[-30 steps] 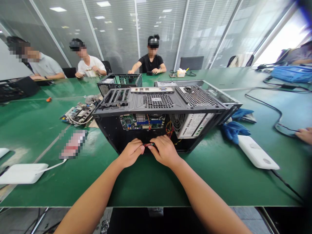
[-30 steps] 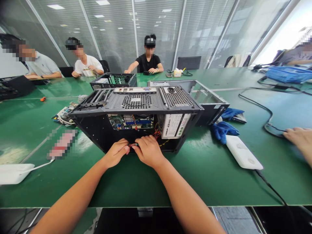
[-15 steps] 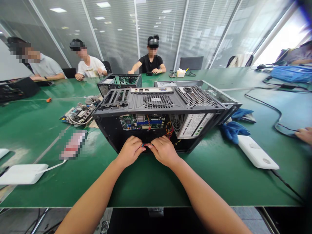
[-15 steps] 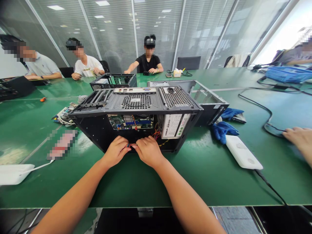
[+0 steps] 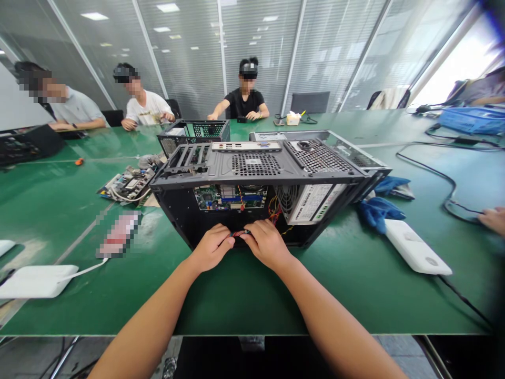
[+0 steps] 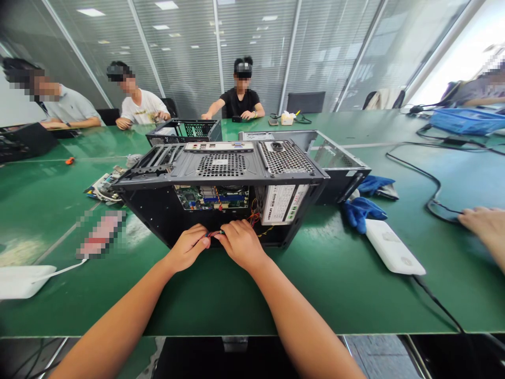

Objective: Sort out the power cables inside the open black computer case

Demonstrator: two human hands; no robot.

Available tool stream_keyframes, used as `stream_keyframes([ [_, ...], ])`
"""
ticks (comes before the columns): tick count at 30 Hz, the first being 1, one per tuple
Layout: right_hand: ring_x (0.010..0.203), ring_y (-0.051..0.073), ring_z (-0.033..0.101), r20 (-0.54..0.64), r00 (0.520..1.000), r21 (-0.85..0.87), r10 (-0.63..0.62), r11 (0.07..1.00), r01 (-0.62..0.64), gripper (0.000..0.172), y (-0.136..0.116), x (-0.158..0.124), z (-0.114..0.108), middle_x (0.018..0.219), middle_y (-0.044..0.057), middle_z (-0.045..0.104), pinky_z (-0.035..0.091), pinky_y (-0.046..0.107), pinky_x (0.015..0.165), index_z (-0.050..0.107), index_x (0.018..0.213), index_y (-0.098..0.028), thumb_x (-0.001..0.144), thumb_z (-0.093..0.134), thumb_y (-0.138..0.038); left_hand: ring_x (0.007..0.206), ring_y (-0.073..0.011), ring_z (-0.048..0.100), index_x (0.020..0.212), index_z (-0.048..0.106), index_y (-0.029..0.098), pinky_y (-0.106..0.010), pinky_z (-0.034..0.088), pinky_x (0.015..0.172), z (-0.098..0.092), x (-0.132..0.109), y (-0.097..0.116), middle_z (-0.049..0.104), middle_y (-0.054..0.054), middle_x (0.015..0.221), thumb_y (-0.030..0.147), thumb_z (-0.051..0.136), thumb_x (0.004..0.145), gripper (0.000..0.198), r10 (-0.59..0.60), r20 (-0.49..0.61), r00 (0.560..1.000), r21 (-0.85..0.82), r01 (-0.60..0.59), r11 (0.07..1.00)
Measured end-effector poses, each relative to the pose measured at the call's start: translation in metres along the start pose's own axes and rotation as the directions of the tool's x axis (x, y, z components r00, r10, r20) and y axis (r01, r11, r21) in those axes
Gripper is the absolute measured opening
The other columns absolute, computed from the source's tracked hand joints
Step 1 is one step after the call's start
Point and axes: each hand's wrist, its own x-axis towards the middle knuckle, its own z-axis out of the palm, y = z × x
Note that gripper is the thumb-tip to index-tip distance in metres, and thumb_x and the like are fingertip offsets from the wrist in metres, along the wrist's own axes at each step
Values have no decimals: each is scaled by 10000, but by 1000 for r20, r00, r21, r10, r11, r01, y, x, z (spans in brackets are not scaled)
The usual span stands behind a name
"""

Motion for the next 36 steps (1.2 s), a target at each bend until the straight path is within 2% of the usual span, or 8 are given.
stream_keyframes([
  [3, 697, 189, 527, 21, 1000, -43, 4, 999, -3, 360, 0, -1, 2, 732, 63, 626, 327, 331, 703, 595, 797, -171, 1000, 369, -364, 648, -149, 451, 676, 539, 166, -296, 369, 657, 0, 0, 1, 477, -9, 634, 396, 323, 998, 451, -17, 2, 1000, -18, 17, 1000],
  [10, 632, 168, 494, 78, 997, -87, 1, 996, 5, 387, -1, 0, 2, 654, 38, 595, 275, 326, 672, 550, 713, -178, 1002, 360, -351, 766, -181, 485, 768, 589, 163, -329, 396, 731, 2, -2, -5, 588, -58, 782, 415, 443, 960, 349, 27, -62, 998, 214, -13, 977],
  [19, 608, 155, 484, 111, 994, -54, -10, 998, 16, 393, -1, 0, 0, 623, 19, 585, 275, 319, 663, 537, 682, -184, 998, 376, -354, 836, -210, 498, 790, 616, 165, -350, 383, 738, 4, -4, -7, 636, -83, 861, 410, 480, 945, 320, 66, -95, 993, 393, -24, 919],
  [22, 627, 161, 494, 98, 995, -39, 3, 999, 1, 391, -1, 1, 0, 641, 26, 592, 287, 321, 672, 548, 697, -182, 1000, 367, -351, 785, -195, 486, 765, 593, 167, -344, 382, 724, 3, -3, -4, 608, -73, 805, 410, 437, 960, 349, 45, -94, 995, 321, -13, 947],
  [27, 695, 189, 519, 50, 998, 20, 27, 999, -28, 319, -3, 1, -2, 731, 57, 620, 325, 328, 701, 593, 829, -167, 986, 382, -348, 658, -159, 437, 643, 504, 173, -312, 373, 661, 1, 1, 3, 480, -21, 629, 426, 303, 996, 479, -17, -48, 999, 14, 18, 1000],
  [30, 751, 209, 530, 31, 999, 62, 32, 997, -34, 260, -3, 0, -4, 813, 82, 634, 352, 343, 737, 595, 919, -159, 967, 410, -335, 654, -155, 459, 637, 514, 171, -312, 383, 680, -2, 2, 4, 488, -18, 615, 441, 238, 1005, 534, -62, 0, 998, -139, 61, 988],
  [33, 740, 208, 522, 42, 998, 52, 40, 998, -42, 268, -2, 0, -3, 792, 79, 625, 353, 344, 729, 594, 883, -165, 972, 395, -321, 667, -157, 481, 654, 548, 167, -310, 391, 696, -4, 2, 4, 501, -19, 620, 463, 252, 1000, 543, -90, 33, 995, -173, 95, 980],
  [36, 701, 198, 512, 62, 997, 19, 39, 999, -40, 307, -2, 0, -1, 729, 62, 612, 335, 336, 706, 587, 811, -172, 982, 385, -326, 683, -159, 485, 685, 579, 163, -304, 386, 683, -3, 3, 2, 522, -23, 652, 464, 328, 985, 494, -76, 37, 996, -95, 79, 992],
])
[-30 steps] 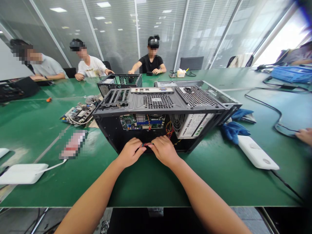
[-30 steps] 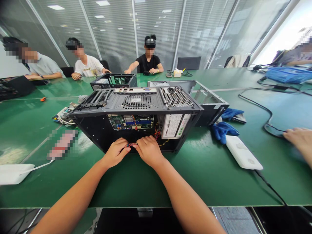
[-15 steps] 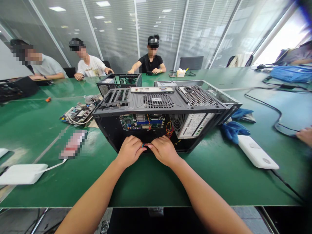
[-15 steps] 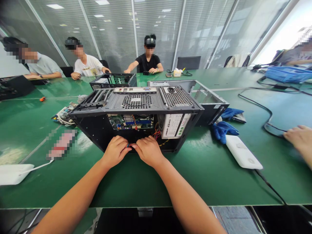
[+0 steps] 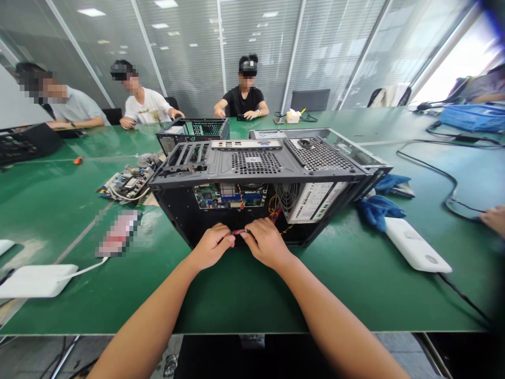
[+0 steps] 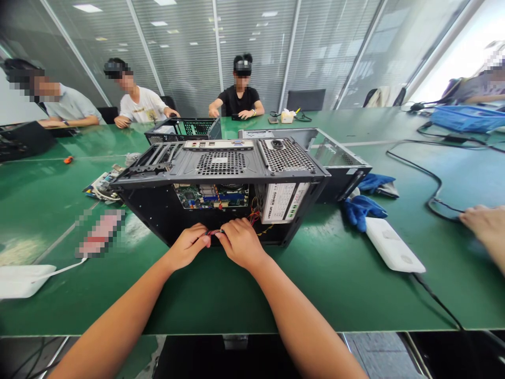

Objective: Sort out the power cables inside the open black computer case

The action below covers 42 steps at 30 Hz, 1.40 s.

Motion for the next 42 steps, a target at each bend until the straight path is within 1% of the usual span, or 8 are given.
stream_keyframes([
  [10, 634, 167, 507, 56, 998, -34, 5, 999, -3, 367, 1, 0, 1, 643, 28, 589, 297, 316, 691, 546, 713, -185, 991, 374, -353, 820, -202, 502, 808, 616, 157, -353, 423, 771, 6, -1, -9, 616, -83, 845, 394, 421, 969, 346, 137, -107, 985, 286, -102, 953],
  [16, 633, 165, 508, 75, 997, -14, 11, 1000, -10, 371, 2, 0, 2, 646, 23, 589, 301, 312, 687, 544, 715, -188, 994, 370, -360, 828, -207, 497, 803, 616, 159, -361, 412, 762, 5, -3, -8, 614, -88, 840, 396, 425, 965, 345, 129, -96, 987, 355, -87, 931],
  [22, 674, 172, 515, 36, 999, 16, 0, 1000, 0, 355, 2, 1, 1, 686, 35, 611, 308, 318, 699, 567, 741, -185, 992, 385, -358, 672, -158, 455, 688, 555, 165, -311, 387, 675, 3, -1, -2, 518, -26, 661, 395, 371, 981, 416, 63, -44, 997, 165, -55, 985],
  [27, 678, 172, 500, 12, 1000, 41, -24, 999, 23, 346, 2, 2, 0, 690, 34, 610, 313, 320, 698, 583, 753, -182, 989, 406, -362, 633, -130, 472, 687, 591, 153, -270, 376, 626, 0, -1, 0, 487, 0, 622, 452, 386, 969, 460, -73, 40, 997, -80, 76, 994],
  [31, 684, 174, 487, 8, 999, 55, -39, 998, 39, 346, 2, 2, -1, 696, 35, 602, 314, 322, 699, 602, 776, -179, 989, 407, -368, 546, -93, 462, 747, 595, 136, -228, 370, 531, 0, -3, -2, 484, 18, 634, 531, 439, 926, 461, -224, 191, 956, -334, 278, 901],
  [34, 690, 174, 481, 4, 998, 68, -62, 996, 62, 345, 1, 2, -2, 712, 40, 610, 315, 324, 706, 614, 787, -174, 989, 408, -362, 534, -87, 468, 891, 627, 123, -212, 367, 499, -2, -4, -3, 492, 24, 642, 545, 476, 905, 448, -240, 286, 927, -437, 350, 829],
  [38, 700, 175, 476, 7, 997, 66, -79, 995, 78, 365, 1, 2, -3, 723, 44, 612, 312, 328, 714, 627, 799, -175, 993, 390, -373, 532, -86, 466, 890, 642, 123, -213, 372, 497, -4, -4, -2, 494, 16, 649, 547, 464, 911, 460, -211, 297, 931, -419, 326, 848],
  [42, 682, 172, 471, 27, 997, 54, -67, 996, 66, 395, 2, 2, -2, 689, 38, 596, 305, 324, 703, 607, 758, -174, 1000, 366, -372, 639, -123, 489, 732, 600, 139, -254, 396, 606, -3, -2, 0, 522, -12, 674, 467, 442, 944, 421, -91, 125, 988, -158, 111, 981],
])
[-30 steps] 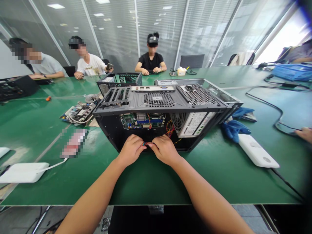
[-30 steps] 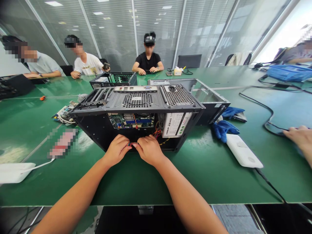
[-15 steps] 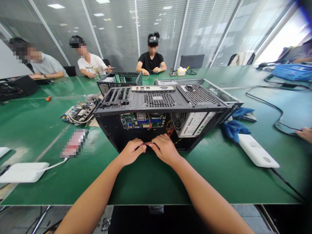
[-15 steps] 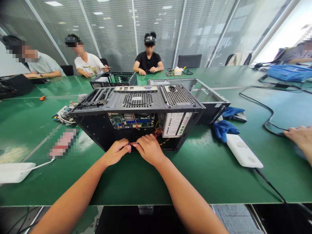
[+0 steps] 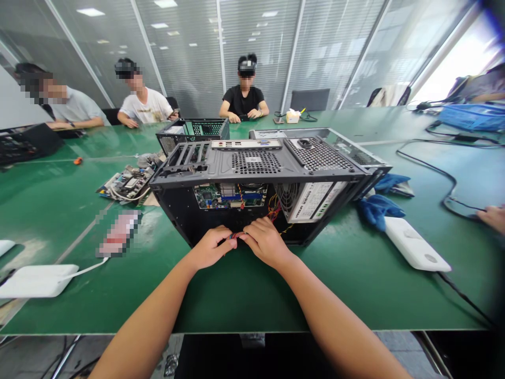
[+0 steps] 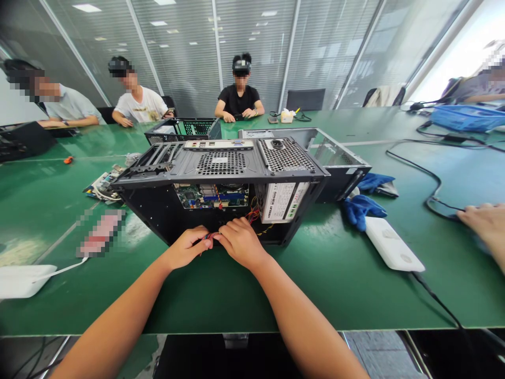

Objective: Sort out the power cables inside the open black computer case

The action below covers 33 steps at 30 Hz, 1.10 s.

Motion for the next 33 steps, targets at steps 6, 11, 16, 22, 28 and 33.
stream_keyframes([
  [6, 686, 176, 491, 37, 998, -1, 52, 999, -52, 347, -1, 0, 2, 698, 40, 610, 302, 321, 707, 587, 764, -179, 994, 388, -346, 668, -151, 446, 693, 535, 154, -292, 360, 667, 4, 3, -1, 522, -18, 651, 359, 429, 958, 352, 205, -94, 974, 351, -160, 923],
  [11, 731, 183, 494, 51, 998, 40, 34, 999, -36, 275, -2, 0, 1, 782, 49, 639, 298, 329, 721, 621, 883, -178, 988, 411, -321, 543, -112, 470, 599, 511, 151, -245, 364, 581, 3, -2, 1, 520, 3, 544, 384, 504, 916, 394, 48, -77, 996, 197, -32, 980],
  [16, 754, 186, 464, 51, 999, 74, -19, 997, 15, 294, -2, 1, -2, 785, 52, 606, 300, 329, 725, 638, 896, -177, 990, 408, -335, 433, -113, 524, 740, 650, 102, -217, 388, 461, 1, -5, -1, 588, -25, 524, 529, 518, 874, 467, -222, 122, 967, -361, 251, 898],
  [22, 755, 184, 453, 21, 998, 93, -57, 994, 55, 309, -2, 1, -3, 785, 50, 587, 310, 331, 735, 649, 924, -177, 989, 406, -355, 349, -80, 426, 791, 714, 46, -196, 306, 396, 1, -4, -3, 524, -22, 432, 570, 541, 841, 554, -261, 266, 928, -663, 373, 649],
  [28, 763, 181, 449, 9, 998, 86, -70, 994, 69, 281, -2, 1, -3, 791, 48, 584, 314, 330, 740, 653, 936, -179, 982, 431, -345, 446, -90, 503, 780, 738, 62, -182, 367, 425, 0, -6, -3, 592, -54, 537, 592, 673, 742, 535, -242, 357, 902, -707, 430, 561],
  [33, 760, 180, 447, 0, 997, 81, -76, 994, 76, 266, -3, 1, -5, 789, 49, 591, 313, 333, 741, 655, 932, -173, 977, 447, -332, 551, -131, 597, 730, 740, 69, -215, 486, 522, 0, -7, -6, 650, -86, 609, 560, 762, 667, 496, -240, 361, 901, -693, 432, 577],
])
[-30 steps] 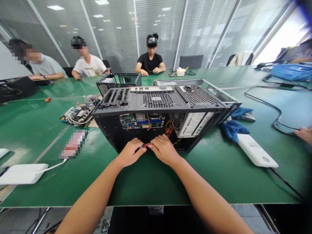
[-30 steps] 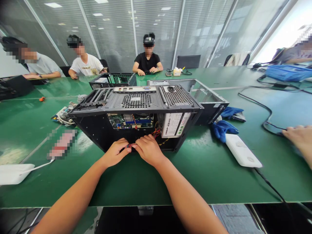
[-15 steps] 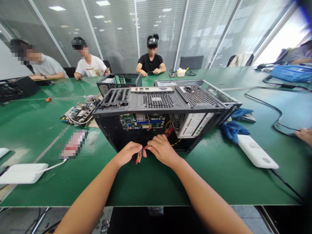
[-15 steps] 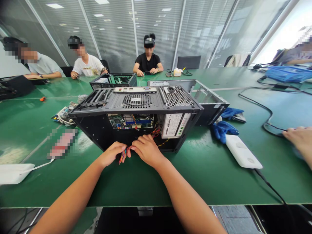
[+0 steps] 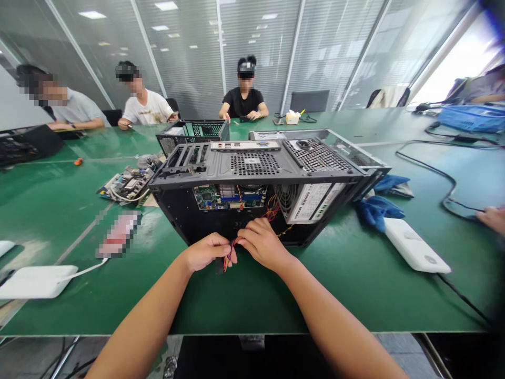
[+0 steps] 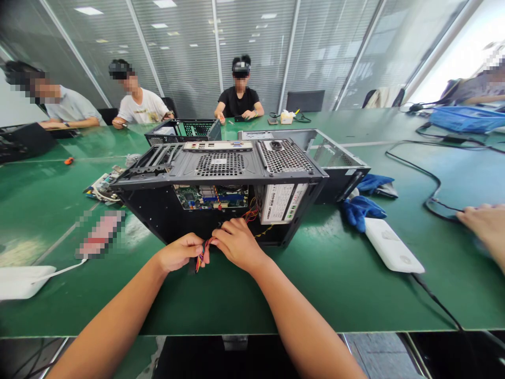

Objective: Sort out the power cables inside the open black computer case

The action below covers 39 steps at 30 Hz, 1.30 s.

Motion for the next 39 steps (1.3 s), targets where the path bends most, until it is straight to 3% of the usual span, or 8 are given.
stream_keyframes([
  [8, 772, 184, 456, 21, 1000, -21, -20, 1000, 20, 253, -1, 0, 0, 794, 52, 587, 322, 342, 750, 662, 959, -176, 971, 459, -329, 391, -74, 502, 742, 739, 66, -159, 393, 370, -8, 0, -9, 570, -27, 496, 524, 802, 632, 475, -74, 36, 997, -74, 76, 994],
  [16, 792, 187, 469, 37, 999, -22, -27, 999, 28, 242, -2, 0, 0, 806, 55, 586, 326, 342, 761, 668, 964, -182, 962, 479, -334, 426, -114, 567, 779, 743, 55, -189, 446, 395, -8, 1, -13, 631, -70, 549, 508, 822, 610, 489, -101, 105, 989, -125, 114, 986],
  [20, 787, 189, 464, 46, 999, -26, -24, 999, 25, 250, -2, -1, 0, 803, 53, 586, 327, 344, 759, 670, 963, -189, 964, 470, -341, 436, -121, 569, 744, 733, 47, -208, 457, 421, -9, 2, -14, 638, -78, 550, 476, 844, 583, 472, -95, 69, 993, -129, 103, 986],
  [25, 790, 193, 459, 49, 999, -29, -18, 999, 19, 265, -2, 0, 0, 805, 58, 588, 327, 353, 764, 669, 974, -188, 970, 453, -342, 424, -90, 508, 667, 658, 73, -193, 394, 410, -1, 3, -9, 585, -33, 536, 434, 807, 642, 391, -53, 72, 996, -182, 66, 981],
  [28, 791, 195, 459, 55, 998, -34, -16, 999, 17, 270, -2, 0, 0, 805, 60, 588, 324, 352, 758, 668, 978, -183, 971, 446, -337, 476, -96, 520, 622, 565, 97, -193, 390, 460, 7, 5, -7, 521, -16, 527, 439, 711, 740, 390, 7, 186, 983, -272, 45, 961],
  [31, 776, 189, 452, 44, 999, -37, -18, 999, 20, 270, -1, 0, 1, 797, 54, 585, 319, 348, 755, 670, 960, -187, 973, 443, -334, 599, -185, 636, 670, 505, 127, -234, 439, 484, 11, 6, -7, 571, -50, 659, 476, 654, 767, 392, -26, 309, 951, -322, 130, 938],
  [34, 764, 182, 444, 33, 999, -36, -27, 999, 28, 272, -1, -1, 2, 796, 50, 584, 316, 344, 752, 669, 953, -181, 974, 443, -333, 541, -207, 644, 710, 448, 157, -252, 424, 435, 9, 5, -8, 625, -73, 718, 483, 599, 804, 371, -60, 399, 915, -358, 216, 908],
  [39, 769, 183, 446, 52, 999, -47, -15, 999, 18, 266, -2, 0, 1, 796, 50, 588, 308, 341, 753, 666, 961, -182, 973, 449, -335, 447, -171, 555, 695, 496, 148, -257, 388, 477, 8, 1, -3, 477, 8, 449, 405, 586, 841, 309, -22, 377, 926, -346, 163, 924],
])
